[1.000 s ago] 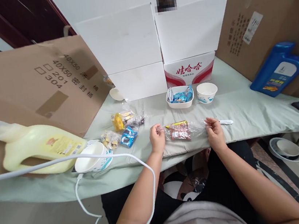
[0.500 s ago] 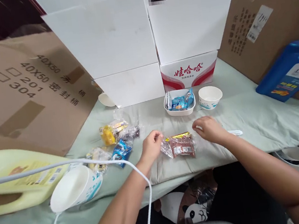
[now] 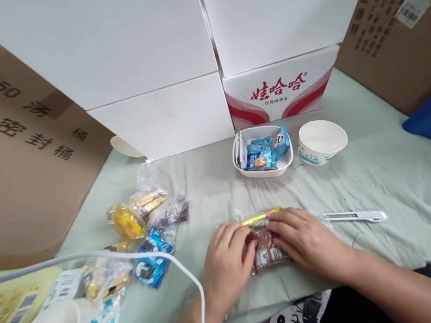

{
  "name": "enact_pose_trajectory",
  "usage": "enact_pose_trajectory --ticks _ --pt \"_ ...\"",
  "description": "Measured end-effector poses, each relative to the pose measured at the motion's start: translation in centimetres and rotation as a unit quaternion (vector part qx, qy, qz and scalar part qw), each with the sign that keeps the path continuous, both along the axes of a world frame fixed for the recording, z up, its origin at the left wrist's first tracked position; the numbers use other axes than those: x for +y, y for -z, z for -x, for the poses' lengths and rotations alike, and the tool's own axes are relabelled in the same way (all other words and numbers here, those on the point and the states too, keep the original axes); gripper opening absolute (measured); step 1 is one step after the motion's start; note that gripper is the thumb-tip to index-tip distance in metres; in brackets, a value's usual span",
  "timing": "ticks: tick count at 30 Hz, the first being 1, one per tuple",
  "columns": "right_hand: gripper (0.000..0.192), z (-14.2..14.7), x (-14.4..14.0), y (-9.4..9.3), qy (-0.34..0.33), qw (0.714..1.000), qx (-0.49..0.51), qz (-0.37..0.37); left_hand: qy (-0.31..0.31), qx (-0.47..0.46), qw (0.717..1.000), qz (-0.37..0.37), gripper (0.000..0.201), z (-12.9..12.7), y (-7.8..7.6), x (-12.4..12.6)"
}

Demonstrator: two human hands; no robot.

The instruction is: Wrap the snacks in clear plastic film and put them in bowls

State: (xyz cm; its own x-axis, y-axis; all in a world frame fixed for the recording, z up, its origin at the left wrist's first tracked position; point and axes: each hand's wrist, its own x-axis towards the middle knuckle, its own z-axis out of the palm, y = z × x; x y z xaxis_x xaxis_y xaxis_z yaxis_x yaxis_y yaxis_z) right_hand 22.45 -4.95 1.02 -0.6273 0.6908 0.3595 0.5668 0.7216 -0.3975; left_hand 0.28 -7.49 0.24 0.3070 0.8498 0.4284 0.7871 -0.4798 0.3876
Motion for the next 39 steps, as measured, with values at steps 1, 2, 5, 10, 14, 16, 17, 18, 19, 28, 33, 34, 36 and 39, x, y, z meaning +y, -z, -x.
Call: enact_pose_trajectory --ticks 1,2,5,10,14,16,17,18,19,28,33,34,36,39 --pt "0.029 -0.3 0.6 0.5 0.043 0.999 -0.019 -0.022 -0.019 0.025 0.999 0.015 0.03 0.0 0.2 0.1" --pt "0.032 -0.7 1.2 0.9 0.083 0.995 -0.04 -0.041 -0.038 0.044 0.998 0.026 0.037 0.2 0.5 0.2" --pt "0.036 -1.8 2.2 1.4 0.156 0.981 -0.101 -0.063 -0.063 0.075 0.994 0.057 0.038 0.7 0.8 0.3" --pt "0.022 -2.4 2.8 1.2 0.167 0.977 -0.132 0.006 -0.014 0.088 0.992 0.093 0.019 0.8 -1.2 -0.4" --pt "0.016 -2.5 3.2 0.9 0.24 0.966 -0.082 -0.049 0.054 0.066 0.983 0.162 0.016 0.6 -2.6 -1.1" --pt "0.015 -2.2 3.0 0.5 0.239 0.966 -0.016 -0.096 0.031 0.06 0.979 0.192 0.021 0.3 -2.4 -1.2" --pt "0.016 -2.0 2.7 0.3 0.213 0.971 0.022 -0.108 0.001 0.063 0.978 0.198 0.03 0.2 -2.2 -1.2" --pt "0.017 -1.6 2.4 0.1 0.169 0.978 0.056 -0.108 -0.03 0.068 0.977 0.2 0.037 0.1 -1.9 -1.1" --pt "0.018 -1.2 2.0 0.0 0.117 0.985 0.082 -0.094 -0.053 0.072 0.976 0.201 0.039 -0.1 -1.6 -1.0" --pt "0.018 -2.6 3.8 1.0 0.262 0.959 0.057 -0.09 0.085 0.064 0.988 0.108 0.012 -0.3 -3.5 -1.8" --pt "0.02 -1.1 1.9 -1.5 0.114 0.982 0.121 -0.092 0.224 0.1 0.93 0.273 0.008 -0.3 -5.1 -3.1" --pt "0.021 -0.2 1.3 -1.8 0.054 0.992 0.102 -0.059 0.219 0.107 0.92 0.308 0.011 -0.3 -5.3 -3.2" --pt "0.03 1.6 0.3 -2.0 -0.023 1.0 0.007 0.008 0.173 0.106 0.918 0.341 0.014 -0.2 -5.4 -3.0" --pt "0.064 3.1 -0.1 -1.4 -0.021 0.987 -0.146 0.063 0.059 0.101 0.942 0.315 0.021 0.1 -4.9 -2.4"
